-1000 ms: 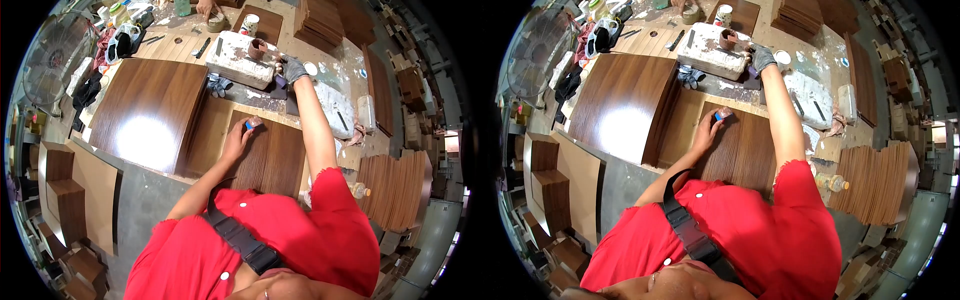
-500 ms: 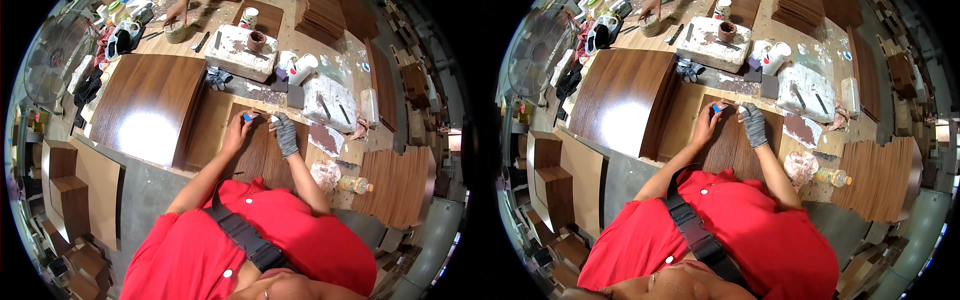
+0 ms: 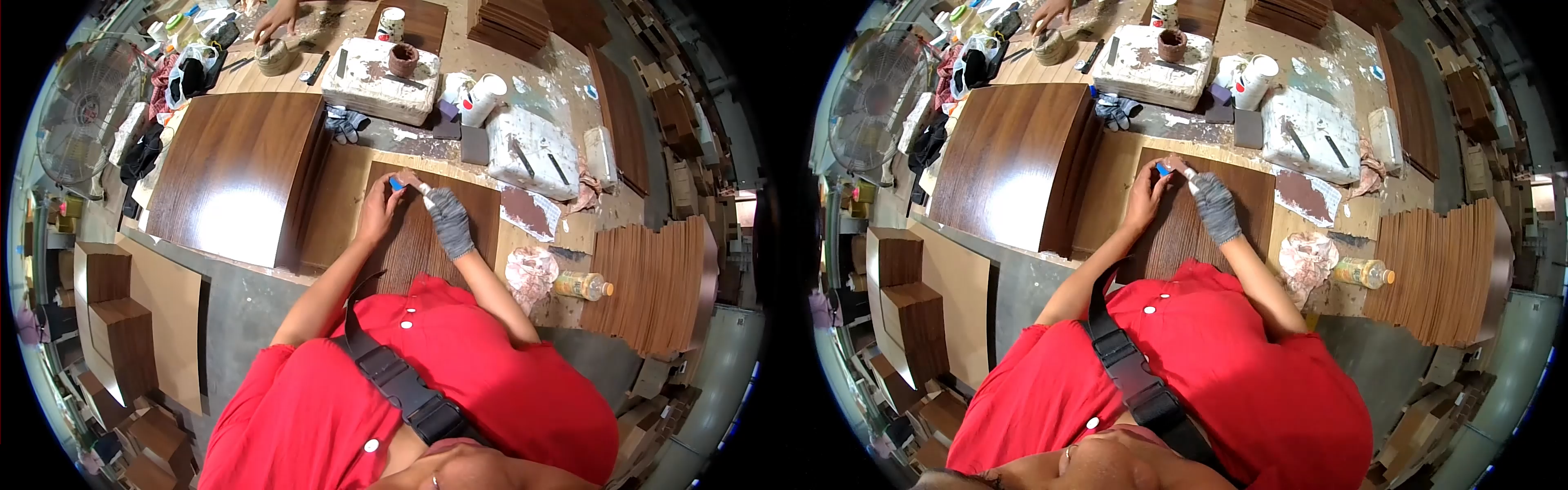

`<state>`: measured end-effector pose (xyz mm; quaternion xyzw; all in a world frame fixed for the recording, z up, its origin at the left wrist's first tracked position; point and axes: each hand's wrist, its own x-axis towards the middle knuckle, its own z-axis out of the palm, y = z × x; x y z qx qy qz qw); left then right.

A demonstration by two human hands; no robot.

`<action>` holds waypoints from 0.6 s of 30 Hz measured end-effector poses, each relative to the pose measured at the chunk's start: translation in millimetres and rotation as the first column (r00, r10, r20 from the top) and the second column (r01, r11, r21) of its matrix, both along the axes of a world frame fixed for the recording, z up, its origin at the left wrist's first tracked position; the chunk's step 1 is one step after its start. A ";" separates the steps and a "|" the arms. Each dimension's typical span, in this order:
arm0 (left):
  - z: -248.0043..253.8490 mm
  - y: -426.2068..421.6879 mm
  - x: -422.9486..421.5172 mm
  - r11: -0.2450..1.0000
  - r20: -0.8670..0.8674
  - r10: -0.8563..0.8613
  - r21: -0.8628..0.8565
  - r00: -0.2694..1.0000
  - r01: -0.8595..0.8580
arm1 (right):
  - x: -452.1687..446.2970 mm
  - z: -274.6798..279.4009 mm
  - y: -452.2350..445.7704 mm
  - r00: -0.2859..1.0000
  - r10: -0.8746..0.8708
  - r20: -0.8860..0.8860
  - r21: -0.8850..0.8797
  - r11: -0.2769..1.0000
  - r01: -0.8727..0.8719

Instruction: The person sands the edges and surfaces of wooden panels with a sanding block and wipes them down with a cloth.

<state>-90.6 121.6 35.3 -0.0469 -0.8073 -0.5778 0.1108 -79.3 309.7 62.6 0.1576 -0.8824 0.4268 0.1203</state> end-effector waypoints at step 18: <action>-5.3 -1.0 0.2 0.997 0.129 -0.030 0.077 0.991 0.020 | -1.4 -1.3 -9.7 0.989 -0.085 0.121 -0.167 0.980 0.105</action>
